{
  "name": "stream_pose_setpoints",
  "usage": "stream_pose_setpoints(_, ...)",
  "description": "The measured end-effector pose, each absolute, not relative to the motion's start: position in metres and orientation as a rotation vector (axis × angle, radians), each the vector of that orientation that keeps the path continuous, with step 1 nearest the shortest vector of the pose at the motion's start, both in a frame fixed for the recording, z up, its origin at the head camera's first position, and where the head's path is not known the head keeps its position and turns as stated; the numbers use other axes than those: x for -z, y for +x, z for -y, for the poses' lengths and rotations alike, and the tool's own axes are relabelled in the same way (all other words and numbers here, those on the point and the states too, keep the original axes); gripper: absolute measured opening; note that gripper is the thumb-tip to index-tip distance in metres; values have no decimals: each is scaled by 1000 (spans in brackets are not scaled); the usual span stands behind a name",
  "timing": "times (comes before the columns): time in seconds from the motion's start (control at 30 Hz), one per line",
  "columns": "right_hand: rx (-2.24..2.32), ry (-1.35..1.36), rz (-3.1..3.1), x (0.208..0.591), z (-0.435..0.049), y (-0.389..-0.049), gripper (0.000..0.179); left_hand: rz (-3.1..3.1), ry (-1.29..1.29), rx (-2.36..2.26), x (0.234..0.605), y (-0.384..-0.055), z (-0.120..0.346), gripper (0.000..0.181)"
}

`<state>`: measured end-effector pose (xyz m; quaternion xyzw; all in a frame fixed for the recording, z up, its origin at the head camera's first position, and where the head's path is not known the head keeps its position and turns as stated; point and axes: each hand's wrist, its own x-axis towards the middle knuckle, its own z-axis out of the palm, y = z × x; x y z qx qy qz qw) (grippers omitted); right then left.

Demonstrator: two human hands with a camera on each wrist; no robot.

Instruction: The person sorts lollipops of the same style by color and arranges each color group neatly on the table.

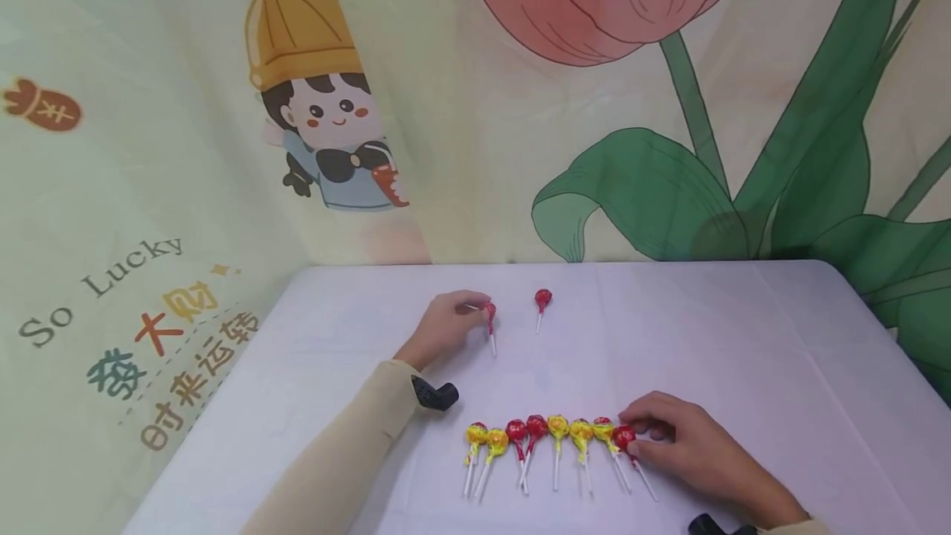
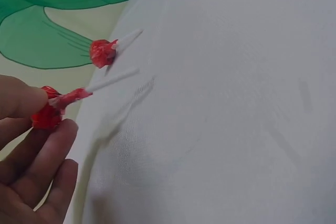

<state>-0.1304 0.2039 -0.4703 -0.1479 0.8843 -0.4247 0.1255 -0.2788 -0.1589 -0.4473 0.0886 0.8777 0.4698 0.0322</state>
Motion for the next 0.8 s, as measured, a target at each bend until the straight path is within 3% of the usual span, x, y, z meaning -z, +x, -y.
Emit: stream_pose_setpoints(0.8, 1252, -447, -2607, 473, -204, -131, 23, -2584, 259, -1472, 451, -295, 140, 24)
